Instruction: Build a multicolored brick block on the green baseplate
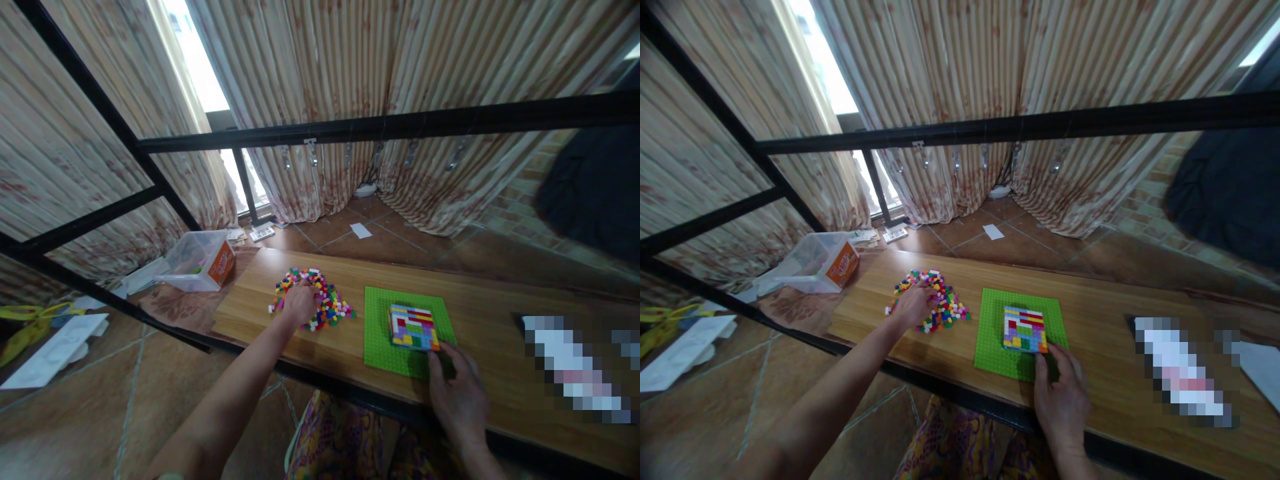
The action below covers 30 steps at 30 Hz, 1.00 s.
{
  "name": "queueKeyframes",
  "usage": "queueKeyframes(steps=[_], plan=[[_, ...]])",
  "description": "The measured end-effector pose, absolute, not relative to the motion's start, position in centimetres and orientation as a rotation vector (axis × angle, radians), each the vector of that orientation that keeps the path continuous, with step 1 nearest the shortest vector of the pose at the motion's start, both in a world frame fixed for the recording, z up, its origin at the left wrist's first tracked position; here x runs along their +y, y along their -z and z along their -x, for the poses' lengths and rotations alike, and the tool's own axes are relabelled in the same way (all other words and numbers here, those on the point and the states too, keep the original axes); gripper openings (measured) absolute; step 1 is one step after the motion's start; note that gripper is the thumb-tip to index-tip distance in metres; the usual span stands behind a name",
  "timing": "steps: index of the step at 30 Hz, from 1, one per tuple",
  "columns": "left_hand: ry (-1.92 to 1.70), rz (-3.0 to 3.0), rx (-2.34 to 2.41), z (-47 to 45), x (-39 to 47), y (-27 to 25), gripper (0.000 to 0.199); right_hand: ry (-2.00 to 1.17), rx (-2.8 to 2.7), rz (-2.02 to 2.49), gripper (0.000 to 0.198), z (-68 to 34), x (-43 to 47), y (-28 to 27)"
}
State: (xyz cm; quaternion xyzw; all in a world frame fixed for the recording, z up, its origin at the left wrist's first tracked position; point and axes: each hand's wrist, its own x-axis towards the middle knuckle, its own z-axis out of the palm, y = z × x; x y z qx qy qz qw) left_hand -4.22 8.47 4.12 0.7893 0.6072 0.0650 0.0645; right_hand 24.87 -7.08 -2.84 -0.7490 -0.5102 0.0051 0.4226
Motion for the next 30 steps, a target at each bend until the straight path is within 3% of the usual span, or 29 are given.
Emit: queueKeyframes(steps=[14, 16, 19, 25, 30], plan=[[-0.492, -2.268, 1.762, 4.5, 7.8, -5.7, 0.01, -0.075, -1.221, 1.816, 0.048, -24.9, -6.9, 2.5], [-0.616, -2.184, 1.713, 4.1, 6.6, -6.2, 0.013, -0.109, -1.152, 1.787, 0.045, -24.7, -7.2, 1.7], [-1.09, -1.639, 1.325, 2.2, 3.1, -6.4, 0.013, -0.16, -1.024, 1.753, 0.041, -23.4, -8.5, -0.1], [-1.021, -0.991, 1.051, -4.0, -5.4, -5.3, 0.02, -0.797, -0.929, 1.508, 0.034, -17.9, -11.1, -3.2], [-1.011, -0.834, 0.983, -6.6, -7.2, -5.5, 0.02, -1.016, -0.742, 1.299, 0.028, -16.8, -11.1, -4.5]])
